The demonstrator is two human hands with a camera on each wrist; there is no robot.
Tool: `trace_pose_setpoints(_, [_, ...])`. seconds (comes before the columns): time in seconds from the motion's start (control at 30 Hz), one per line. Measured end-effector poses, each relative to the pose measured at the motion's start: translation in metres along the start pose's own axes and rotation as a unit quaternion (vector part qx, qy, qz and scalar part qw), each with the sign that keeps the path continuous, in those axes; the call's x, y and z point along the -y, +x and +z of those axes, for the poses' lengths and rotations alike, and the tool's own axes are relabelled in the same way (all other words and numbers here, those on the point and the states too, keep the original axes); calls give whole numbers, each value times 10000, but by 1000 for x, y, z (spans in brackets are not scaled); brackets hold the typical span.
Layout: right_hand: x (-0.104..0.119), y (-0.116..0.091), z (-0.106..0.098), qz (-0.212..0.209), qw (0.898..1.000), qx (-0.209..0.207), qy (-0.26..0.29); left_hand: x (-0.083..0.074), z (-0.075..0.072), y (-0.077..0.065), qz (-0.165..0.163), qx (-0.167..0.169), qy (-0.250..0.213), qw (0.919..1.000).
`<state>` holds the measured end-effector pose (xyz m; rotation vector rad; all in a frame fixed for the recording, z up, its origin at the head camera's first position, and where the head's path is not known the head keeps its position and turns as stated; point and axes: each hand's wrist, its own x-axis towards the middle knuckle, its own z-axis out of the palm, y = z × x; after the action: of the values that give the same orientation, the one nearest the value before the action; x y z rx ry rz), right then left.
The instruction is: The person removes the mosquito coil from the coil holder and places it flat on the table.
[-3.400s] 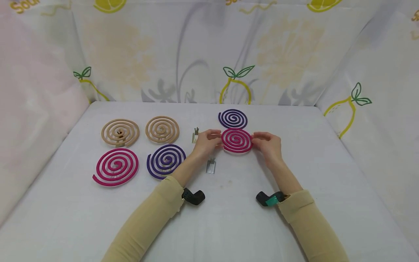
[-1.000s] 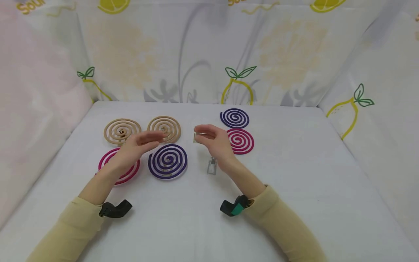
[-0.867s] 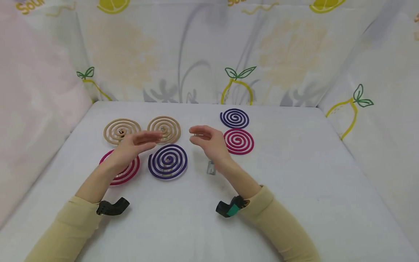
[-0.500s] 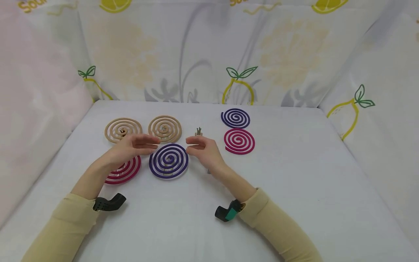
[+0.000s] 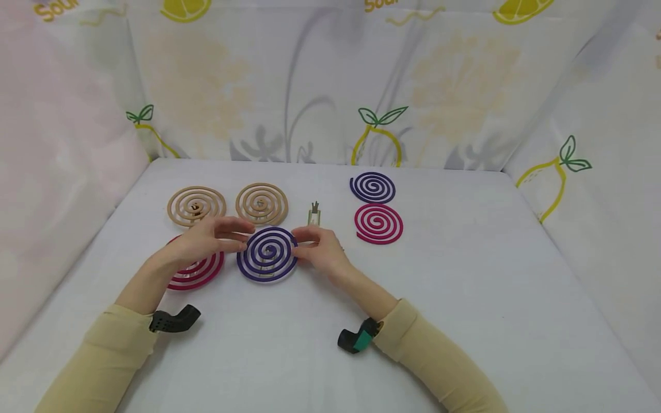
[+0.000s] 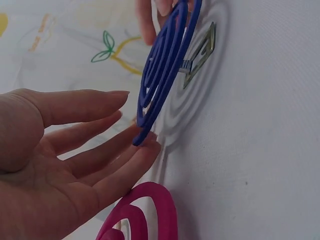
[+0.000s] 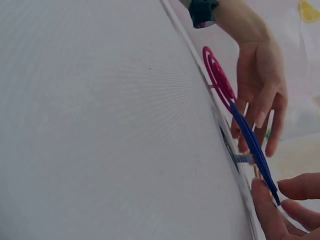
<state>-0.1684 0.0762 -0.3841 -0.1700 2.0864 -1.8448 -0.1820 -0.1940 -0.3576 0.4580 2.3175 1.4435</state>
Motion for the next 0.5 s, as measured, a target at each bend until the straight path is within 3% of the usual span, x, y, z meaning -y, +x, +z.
trace_pose_setpoints(0.23, [-3, 1, 3, 155, 9986, 64, 511, -1, 2, 0, -119, 136, 89, 9998])
trace_pose_setpoints(0.5, [-6, 1, 3, 196, 9981, -56, 583, 0, 4, 1, -105, 65, 231, 9997])
